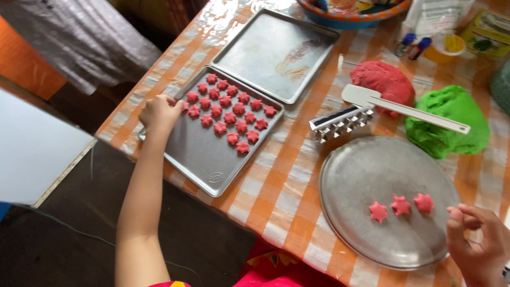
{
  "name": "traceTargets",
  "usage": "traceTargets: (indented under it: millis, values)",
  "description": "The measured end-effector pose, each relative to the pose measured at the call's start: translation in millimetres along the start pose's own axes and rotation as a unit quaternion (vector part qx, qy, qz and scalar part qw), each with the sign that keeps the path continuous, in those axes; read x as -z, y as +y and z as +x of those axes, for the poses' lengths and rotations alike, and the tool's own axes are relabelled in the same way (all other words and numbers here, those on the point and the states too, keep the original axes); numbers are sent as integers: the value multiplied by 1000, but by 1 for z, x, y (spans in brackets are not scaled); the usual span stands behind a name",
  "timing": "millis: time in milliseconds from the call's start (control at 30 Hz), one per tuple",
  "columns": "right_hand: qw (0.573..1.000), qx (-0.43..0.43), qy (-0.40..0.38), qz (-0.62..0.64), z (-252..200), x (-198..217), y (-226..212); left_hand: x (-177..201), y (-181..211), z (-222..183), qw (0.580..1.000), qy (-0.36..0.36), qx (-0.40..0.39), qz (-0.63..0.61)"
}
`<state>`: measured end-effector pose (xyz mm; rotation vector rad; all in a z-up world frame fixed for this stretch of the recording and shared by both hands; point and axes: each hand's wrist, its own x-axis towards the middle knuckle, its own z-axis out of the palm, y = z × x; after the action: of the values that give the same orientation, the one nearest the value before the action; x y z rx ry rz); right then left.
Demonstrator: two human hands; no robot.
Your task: Using a star-shaped cutter to create small stars from pink dough and arranging them on a metal baking tray.
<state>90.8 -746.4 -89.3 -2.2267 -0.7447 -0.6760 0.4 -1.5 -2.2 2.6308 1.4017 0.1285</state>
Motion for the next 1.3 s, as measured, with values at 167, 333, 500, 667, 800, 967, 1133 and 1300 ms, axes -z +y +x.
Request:
traceTargets:
  millis: [167,333,500,667,800,967,1133,1300]
  values:
    - [997,53,34,-35,25,8,-28,-22,-17,18,996,67,-46,23]
    - [997,38,37,-52,35,14,-42,-9,21,-3,964,204,-167,-35]
    - [996,54,57,-40,51,16,-62,21,138,-111,860,145,-478,-105]
    - [997,5,71,16,57,12,-53,5,239,-234,740,49,-644,-191]
    - [994,-90,-28,62,67,11,-61,-13,290,-296,673,-41,-714,-186]
    - [986,-110,-124,7,73,20,-84,-29,338,-316,666,-119,-713,-184]
    - [978,-125,-159,-47,69,12,-77,-25,347,-318,670,-157,-685,-237]
    - [975,-155,-146,-59,67,11,-77,-22,344,-311,675,-185,-652,-292]
